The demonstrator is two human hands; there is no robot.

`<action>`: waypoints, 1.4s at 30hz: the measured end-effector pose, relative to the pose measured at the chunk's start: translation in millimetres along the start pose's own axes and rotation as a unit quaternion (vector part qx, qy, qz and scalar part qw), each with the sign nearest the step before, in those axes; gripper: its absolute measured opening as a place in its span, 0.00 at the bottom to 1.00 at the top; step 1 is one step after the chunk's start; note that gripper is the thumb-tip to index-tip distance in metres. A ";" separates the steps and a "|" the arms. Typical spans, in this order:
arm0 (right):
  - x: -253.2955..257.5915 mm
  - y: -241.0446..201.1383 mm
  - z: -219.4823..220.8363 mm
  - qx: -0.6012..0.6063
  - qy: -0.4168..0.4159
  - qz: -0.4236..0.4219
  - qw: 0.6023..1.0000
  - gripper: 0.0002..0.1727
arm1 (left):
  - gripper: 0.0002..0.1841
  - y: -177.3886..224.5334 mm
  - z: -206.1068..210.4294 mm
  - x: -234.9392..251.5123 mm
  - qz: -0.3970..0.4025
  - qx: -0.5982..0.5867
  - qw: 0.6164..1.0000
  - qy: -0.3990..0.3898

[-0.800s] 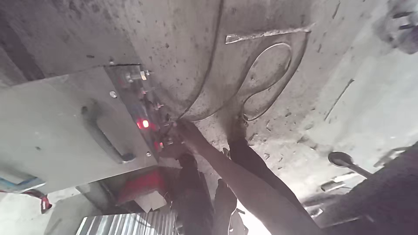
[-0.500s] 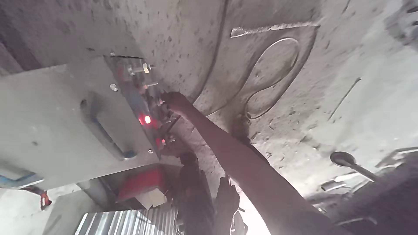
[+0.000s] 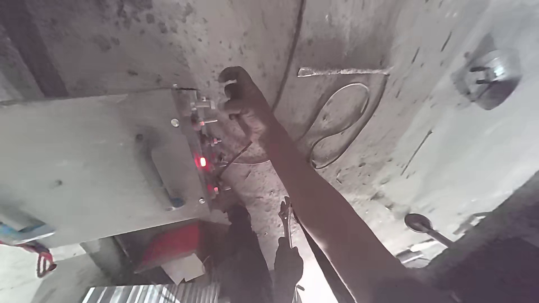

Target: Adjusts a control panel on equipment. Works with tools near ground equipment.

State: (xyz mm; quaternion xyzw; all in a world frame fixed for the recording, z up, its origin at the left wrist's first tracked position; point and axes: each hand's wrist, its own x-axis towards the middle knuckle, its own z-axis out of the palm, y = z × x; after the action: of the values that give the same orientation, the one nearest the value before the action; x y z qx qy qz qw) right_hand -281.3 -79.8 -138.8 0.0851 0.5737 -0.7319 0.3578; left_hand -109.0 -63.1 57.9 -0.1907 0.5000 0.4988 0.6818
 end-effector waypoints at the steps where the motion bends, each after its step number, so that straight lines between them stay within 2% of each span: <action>1: -2.1 -5.0 2.0 -0.024 0.006 0.049 0.998 0.22 | 0.22 -99.5 64.7 56.9 0.127 -0.025 0.980 0.153; 2: -3.2 -10.5 5.3 -0.066 -0.002 0.108 0.992 0.17 | 0.23 -128.1 91.1 87.4 0.008 -0.076 0.989 0.128; 3: -2.6 -14.1 9.7 -0.092 -0.014 0.155 0.983 0.19 | 0.24 -136.4 102.1 105.6 -0.091 -0.109 0.985 0.100; 4: -2.0 -13.3 14.0 -0.089 -0.019 0.175 0.980 0.22 | 0.24 -137.0 104.7 113.2 -0.141 -0.119 0.979 0.082; 5: -1.8 -9.5 17.0 -0.060 -0.020 0.161 0.985 0.20 | 0.24 -135.5 104.6 114.7 -0.159 -0.116 0.978 0.075; 6: -2.2 -5.2 18.3 -0.039 -0.016 0.123 0.992 0.15 | 0.24 -132.9 103.2 113.3 -0.160 -0.111 0.978 0.073; 8: -6.0 1.1 17.5 -0.084 0.005 0.020 0.996 0.10 | 0.23 -128.9 100.7 110.2 -0.156 -0.096 0.981 0.069; 10: -10.3 4.2 17.2 -0.147 0.048 -0.048 0.987 0.10 | 0.24 -128.2 100.2 109.6 -0.149 -0.105 0.980 0.075; 12: -17.1 8.8 11.5 -0.138 0.087 -0.071 0.984 0.11 | 0.25 -127.1 99.6 108.4 -0.145 -0.107 0.981 0.077; 13: -22.3 10.6 6.1 -0.124 0.097 -0.059 0.986 0.13 | 0.25 -126.3 98.5 109.0 -0.140 -0.106 0.981 0.078; 15: -48.3 19.3 -2.4 -0.130 0.083 0.019 0.988 0.16 | 0.25 -123.0 97.0 100.8 -0.138 -0.105 0.982 0.068; 19: -124.0 33.8 -0.3 -0.231 -0.016 0.183 0.955 0.14 | 0.24 -121.9 95.6 105.3 -0.147 -0.125 0.979 0.069; 23: -173.0 74.8 11.7 -0.190 0.006 0.247 0.950 0.11 | 0.26 -116.4 92.8 97.6 -0.113 -0.088 0.988 0.064; 26: -181.4 94.5 18.6 -0.141 0.030 0.247 0.958 0.13 | 0.26 -91.7 82.0 77.9 -0.089 0.005 0.995 0.042; 29: -182.3 100.0 21.8 -0.141 0.046 0.205 0.967 0.13 | 0.24 -85.7 83.0 69.0 -0.099 0.003 0.993 0.059; 31: -179.4 99.8 20.5 -0.164 0.037 0.186 0.968 0.13 | 0.25 -93.9 85.7 73.4 -0.107 -0.035 0.992 0.053; 35: -171.3 95.6 18.6 -0.187 0.002 0.226 0.956 0.13 | 0.24 -132.2 103.7 97.9 -0.067 -0.092 0.990 0.086; 37: -172.9 96.9 20.2 -0.165 0.011 0.233 0.958 0.13 | 0.24 -121.7 98.4 91.1 -0.075 -0.077 0.991 0.081; 39: -173.7 99.0 24.9 -0.143 0.031 0.250 0.957 0.13 | 0.25 -94.7 85.2 73.5 -0.104 -0.050 0.991 0.065; 42: -173.1 102.3 30.3 -0.191 0.035 0.265 0.945 0.19 | 0.23 -86.9 84.6 63.9 -0.107 -0.027 0.991 0.081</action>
State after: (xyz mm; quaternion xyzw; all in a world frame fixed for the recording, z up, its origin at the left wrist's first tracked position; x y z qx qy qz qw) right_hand -82.8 -42.1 -115.9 0.1897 0.6712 -0.4842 0.5283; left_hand 8.4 -5.0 17.6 -0.3018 0.5167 0.4189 0.6830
